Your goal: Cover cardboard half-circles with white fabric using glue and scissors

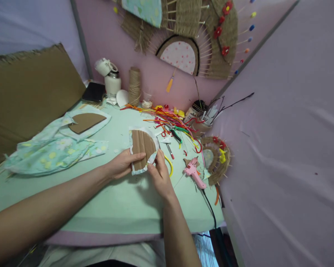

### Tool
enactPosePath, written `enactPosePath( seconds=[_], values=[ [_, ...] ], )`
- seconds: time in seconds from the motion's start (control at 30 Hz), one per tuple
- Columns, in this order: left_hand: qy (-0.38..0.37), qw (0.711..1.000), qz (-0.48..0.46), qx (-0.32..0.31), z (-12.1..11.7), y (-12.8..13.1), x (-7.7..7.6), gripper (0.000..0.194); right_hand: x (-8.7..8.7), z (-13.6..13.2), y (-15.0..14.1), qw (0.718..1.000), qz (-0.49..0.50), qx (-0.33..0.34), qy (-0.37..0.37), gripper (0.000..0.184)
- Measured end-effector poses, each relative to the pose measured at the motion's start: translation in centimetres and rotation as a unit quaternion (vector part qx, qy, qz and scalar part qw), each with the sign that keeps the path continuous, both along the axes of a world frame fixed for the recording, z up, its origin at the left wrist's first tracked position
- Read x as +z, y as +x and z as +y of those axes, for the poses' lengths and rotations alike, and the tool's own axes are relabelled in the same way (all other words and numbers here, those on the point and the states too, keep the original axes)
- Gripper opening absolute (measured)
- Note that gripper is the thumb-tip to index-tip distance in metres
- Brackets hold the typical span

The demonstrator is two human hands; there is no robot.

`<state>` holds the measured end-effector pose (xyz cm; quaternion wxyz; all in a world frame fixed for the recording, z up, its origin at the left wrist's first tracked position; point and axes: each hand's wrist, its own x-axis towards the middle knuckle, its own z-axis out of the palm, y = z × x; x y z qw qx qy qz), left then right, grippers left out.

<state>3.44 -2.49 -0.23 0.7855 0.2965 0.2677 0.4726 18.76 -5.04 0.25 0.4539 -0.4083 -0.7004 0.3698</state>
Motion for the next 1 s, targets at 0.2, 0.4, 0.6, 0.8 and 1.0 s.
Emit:
enactPosePath(
  seconds=[0.2, 0.4, 0.6, 0.8, 1.0],
  values=[
    [0.017, 0.999, 0.018, 0.023, -0.3, 0.3, 0.1, 0.039, -0.7, -0.4, 0.2, 0.995, -0.068, -0.037, 0.054, 0.06],
    [0.013, 0.999, 0.017, 0.034, -0.1, 0.3, 0.0, 0.038, -1.7, -0.1, 0.7, 0.971, -0.182, -0.061, 0.144, 0.062],
    [0.031, 0.998, 0.041, 0.048, 0.0, 0.3, -0.5, 0.047, -1.3, 0.4, 0.8, 0.928, -0.294, -0.083, 0.212, 0.064],
    [0.036, 0.993, 0.095, 0.057, 0.0, 0.5, -0.7, 0.049, -0.7, -0.2, 2.0, 0.952, -0.259, -0.054, 0.154, 0.063],
    [0.01, 0.996, 0.076, 0.044, -0.2, 0.6, -0.2, 0.051, 0.3, 1.2, 2.8, 0.971, 0.178, -0.14, -0.077, 0.035]
  ],
)
